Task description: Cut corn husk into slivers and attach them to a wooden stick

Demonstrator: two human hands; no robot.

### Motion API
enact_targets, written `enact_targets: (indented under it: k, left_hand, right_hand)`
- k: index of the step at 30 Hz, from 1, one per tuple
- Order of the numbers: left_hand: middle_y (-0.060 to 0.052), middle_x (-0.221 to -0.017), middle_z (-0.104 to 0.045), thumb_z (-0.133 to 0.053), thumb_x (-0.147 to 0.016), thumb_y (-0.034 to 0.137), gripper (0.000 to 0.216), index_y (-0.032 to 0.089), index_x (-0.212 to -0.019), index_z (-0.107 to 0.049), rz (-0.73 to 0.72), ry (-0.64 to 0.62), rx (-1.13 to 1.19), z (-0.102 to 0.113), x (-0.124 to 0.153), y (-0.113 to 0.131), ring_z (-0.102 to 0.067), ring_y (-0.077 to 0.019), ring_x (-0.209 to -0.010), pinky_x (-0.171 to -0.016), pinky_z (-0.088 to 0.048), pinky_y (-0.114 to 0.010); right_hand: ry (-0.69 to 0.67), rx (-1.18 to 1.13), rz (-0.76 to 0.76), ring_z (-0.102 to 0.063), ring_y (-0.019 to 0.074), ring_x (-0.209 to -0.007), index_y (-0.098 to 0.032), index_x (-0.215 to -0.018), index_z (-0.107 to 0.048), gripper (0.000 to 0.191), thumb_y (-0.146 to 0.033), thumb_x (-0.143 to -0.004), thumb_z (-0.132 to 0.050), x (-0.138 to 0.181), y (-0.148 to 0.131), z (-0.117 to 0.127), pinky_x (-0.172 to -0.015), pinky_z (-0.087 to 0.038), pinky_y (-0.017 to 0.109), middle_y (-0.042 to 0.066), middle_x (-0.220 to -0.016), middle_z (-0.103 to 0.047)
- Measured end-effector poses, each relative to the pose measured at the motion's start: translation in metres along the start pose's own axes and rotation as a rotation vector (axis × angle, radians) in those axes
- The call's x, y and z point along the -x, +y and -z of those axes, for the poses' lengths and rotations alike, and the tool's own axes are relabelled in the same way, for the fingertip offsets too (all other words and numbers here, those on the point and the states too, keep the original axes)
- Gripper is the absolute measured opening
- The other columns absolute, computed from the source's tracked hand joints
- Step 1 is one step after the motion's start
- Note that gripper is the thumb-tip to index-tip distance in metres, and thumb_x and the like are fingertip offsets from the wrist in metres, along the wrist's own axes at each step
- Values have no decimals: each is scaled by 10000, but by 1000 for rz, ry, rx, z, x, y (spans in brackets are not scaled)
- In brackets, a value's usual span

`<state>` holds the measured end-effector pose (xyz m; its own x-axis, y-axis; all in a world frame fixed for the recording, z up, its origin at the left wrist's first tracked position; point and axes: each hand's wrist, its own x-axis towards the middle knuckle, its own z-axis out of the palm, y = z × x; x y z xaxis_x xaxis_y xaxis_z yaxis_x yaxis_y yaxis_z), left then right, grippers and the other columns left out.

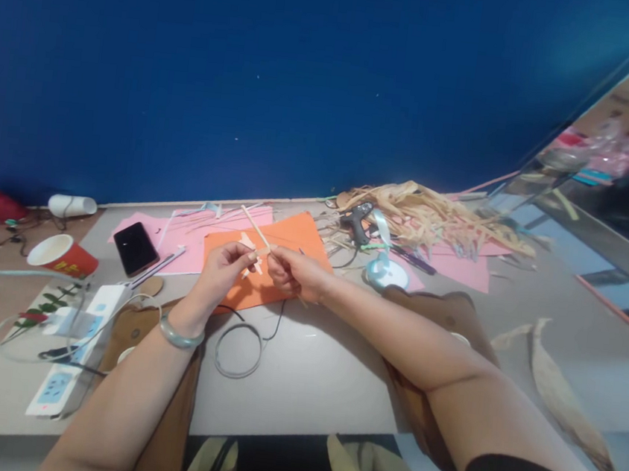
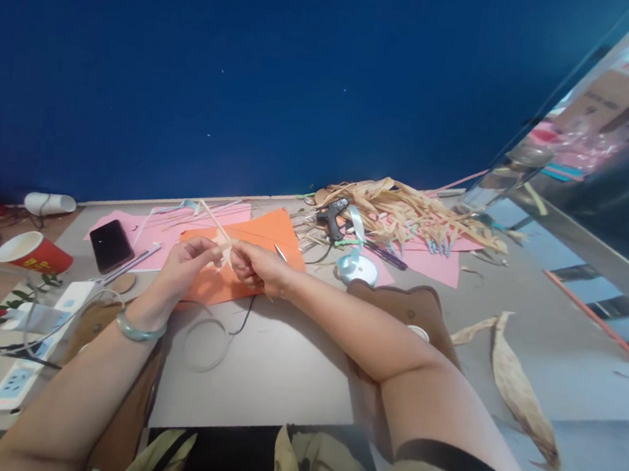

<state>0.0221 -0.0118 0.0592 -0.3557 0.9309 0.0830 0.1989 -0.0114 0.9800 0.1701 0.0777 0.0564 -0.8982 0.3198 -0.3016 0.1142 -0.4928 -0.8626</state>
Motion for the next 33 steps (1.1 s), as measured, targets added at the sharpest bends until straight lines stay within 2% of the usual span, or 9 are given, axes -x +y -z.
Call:
enact_targets:
  k: [4,7,10,13,15,19,23,26,33]
  left_hand:
    - [-10,-596,-604,-668,-697,324,184,154,-650,-614,16,37,22,3,-2,-3,-546,-125,-574,-583,-419,-245]
    - [-17,-614,-612,-676,-691,331,201,147,-646,-612,43,80,86,5,-3,-5,-558,-127,-584,-601,-429,-251]
    - [-22,-639,-620,-661,-717,340,204,147,-672,-618,34,86,153,3,-3,-4,-568,-131,-616,-632,-440,-257]
    - [-14,-628,-613,-644,-741,337,192,153,-691,-623,-2,95,158,-2,-1,-3,-571,-131,-633,-662,-452,-261]
    - [-9,-609,-605,-643,-742,345,193,157,-701,-626,-5,81,144,-5,0,-3,-566,-131,-617,-639,-452,-258]
    - [1,-591,-598,-664,-721,364,207,158,-713,-638,6,56,89,-7,0,-8,-552,-123,-585,-589,-435,-242]
    - [-7,-613,-607,-661,-725,370,215,157,-708,-636,10,39,60,-7,0,-13,-561,-124,-600,-594,-433,-243]
    - [-8,-619,-607,-658,-727,365,213,158,-698,-621,2,14,74,-7,1,-13,-567,-126,-610,-606,-437,-246]
    - [-6,-606,-605,-657,-716,326,175,158,-691,-613,24,25,82,-1,-1,-8,-551,-125,-581,-567,-424,-242]
  right_hand:
    - [-33,-32,39,-111,56,-383,-192,-577,-289,433,-487,-889,-344,10,-13,-2,-362,-68,189,-75,-460,-221]
    - [-21,-51,172,-122,57,-383,-189,-571,-303,458,-518,-886,-348,19,-28,2,-370,-66,195,-73,-466,-205]
    - [136,-22,276,-110,61,-388,-192,-580,-320,466,-552,-876,-339,17,-32,8,-381,-55,206,-75,-469,-195]
    - [301,128,184,-120,61,-397,-194,-597,-350,488,-612,-847,-342,7,-18,8,-390,-79,216,-79,-476,-212]
    - [338,310,162,-208,61,-430,-181,-606,-391,478,-615,-800,-448,0,-6,3,-417,-149,212,-66,-506,-289]
    - [301,578,197,-310,76,-507,-161,-604,-454,511,-635,-794,-435,-5,7,-8,-495,-235,222,-45,-549,-367]
    - [314,611,180,-312,79,-492,-158,-572,-450,572,-633,-851,-298,-6,8,-10,-498,-237,234,-37,-521,-375]
    - [292,543,144,-271,71,-446,-166,-524,-398,564,-613,-858,-318,-6,7,-7,-459,-209,232,-46,-469,-318]
    - [40,127,17,-113,57,-378,-190,-544,-302,463,-510,-874,-357,0,1,-4,-364,-65,214,-71,-456,-226]
